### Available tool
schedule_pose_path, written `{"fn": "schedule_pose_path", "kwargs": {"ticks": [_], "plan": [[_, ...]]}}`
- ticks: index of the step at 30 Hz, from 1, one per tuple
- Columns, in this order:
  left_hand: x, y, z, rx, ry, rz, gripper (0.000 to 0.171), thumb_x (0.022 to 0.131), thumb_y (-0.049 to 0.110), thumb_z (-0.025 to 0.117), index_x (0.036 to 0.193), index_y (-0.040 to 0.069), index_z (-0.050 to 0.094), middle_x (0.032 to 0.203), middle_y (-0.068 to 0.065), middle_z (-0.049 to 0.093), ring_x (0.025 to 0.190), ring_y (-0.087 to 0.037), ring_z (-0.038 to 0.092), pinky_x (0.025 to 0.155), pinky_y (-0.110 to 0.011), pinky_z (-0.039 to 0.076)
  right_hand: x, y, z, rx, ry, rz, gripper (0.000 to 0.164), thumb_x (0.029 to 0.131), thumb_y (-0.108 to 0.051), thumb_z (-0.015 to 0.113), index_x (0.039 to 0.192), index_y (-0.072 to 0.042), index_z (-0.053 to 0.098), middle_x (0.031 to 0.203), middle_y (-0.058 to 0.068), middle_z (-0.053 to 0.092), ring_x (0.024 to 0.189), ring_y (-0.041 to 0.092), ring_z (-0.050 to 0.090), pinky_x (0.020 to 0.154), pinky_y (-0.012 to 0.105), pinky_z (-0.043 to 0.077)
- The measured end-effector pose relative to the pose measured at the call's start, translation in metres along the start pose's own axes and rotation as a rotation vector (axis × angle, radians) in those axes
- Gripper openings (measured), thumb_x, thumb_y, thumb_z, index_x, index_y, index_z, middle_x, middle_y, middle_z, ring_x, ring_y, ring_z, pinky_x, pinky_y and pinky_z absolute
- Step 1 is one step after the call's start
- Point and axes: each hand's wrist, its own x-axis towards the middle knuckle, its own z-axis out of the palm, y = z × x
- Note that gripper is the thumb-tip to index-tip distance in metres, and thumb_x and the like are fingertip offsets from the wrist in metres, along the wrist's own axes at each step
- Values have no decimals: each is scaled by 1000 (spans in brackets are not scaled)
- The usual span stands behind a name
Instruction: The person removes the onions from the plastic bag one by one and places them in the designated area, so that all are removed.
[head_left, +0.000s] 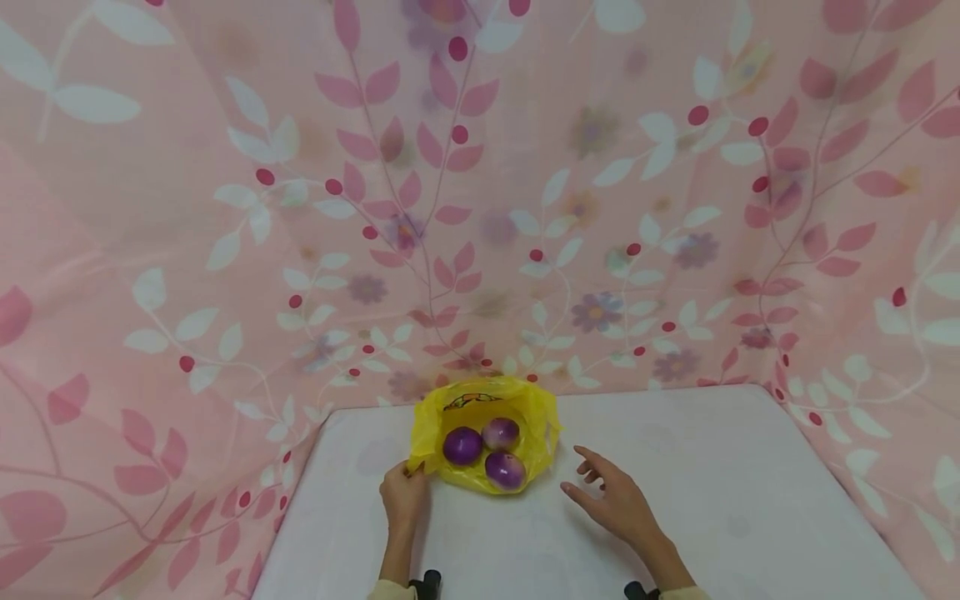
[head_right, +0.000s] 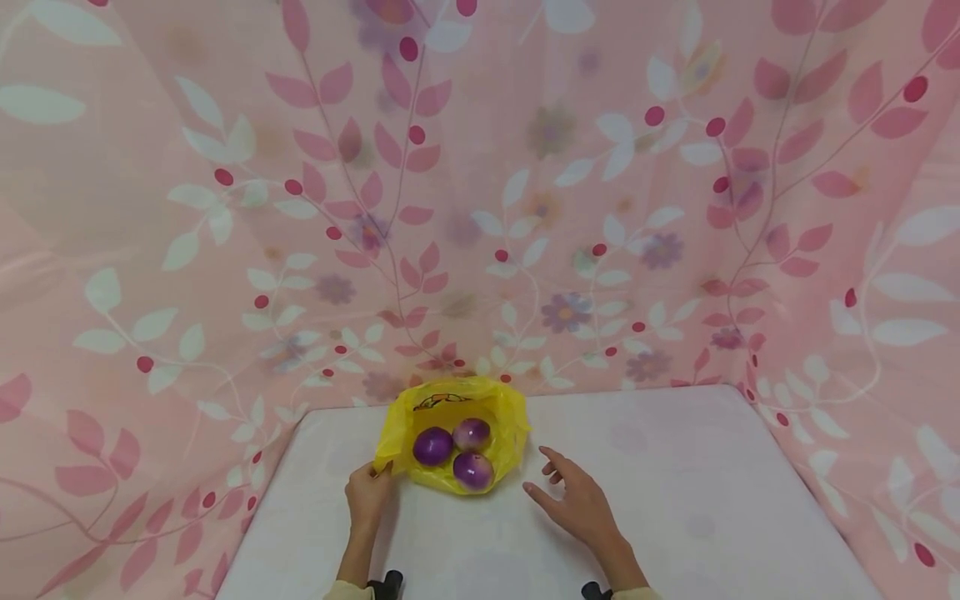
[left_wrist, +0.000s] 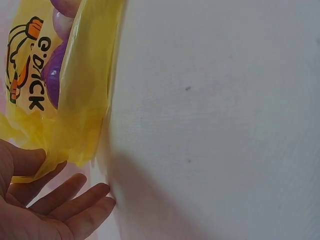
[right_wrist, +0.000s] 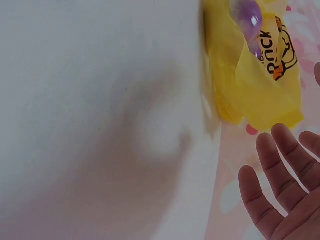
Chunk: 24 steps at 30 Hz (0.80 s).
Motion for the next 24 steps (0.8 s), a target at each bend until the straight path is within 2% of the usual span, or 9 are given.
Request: {"fn": "schedule_pose_path", "kwargs": {"ticks": [8, 13, 24], "plan": [[1, -1, 0, 0, 11, -1, 15, 84, 6, 72, 69, 2, 70, 68, -7, 64, 63, -21, 48, 62, -39, 44, 6, -13, 7, -18, -39, 0, 67, 81, -56, 73, 137, -26, 56, 94, -7, 63, 85, 11, 59, 73, 32, 48], [2, 0, 1, 8, -2, 0, 16, 84, 7, 72, 68, 2, 69, 67, -7, 64, 62, -20, 47, 62, -39, 44, 8, -17, 11, -55, -42, -58, 69, 80, -60, 71, 137, -22, 57, 89, -10, 62, 81, 10, 58, 68, 29, 46], [1, -1, -1, 22, -8, 0, 17, 82, 5, 71, 66, 3, 68, 65, -6, 61, 62, -21, 45, 60, -38, 41, 17, -32, 21, -75, -129, -126, 64, 84, -48, 73, 138, -18, 55, 88, -11, 60, 75, 5, 53, 64, 24, 45]]}}
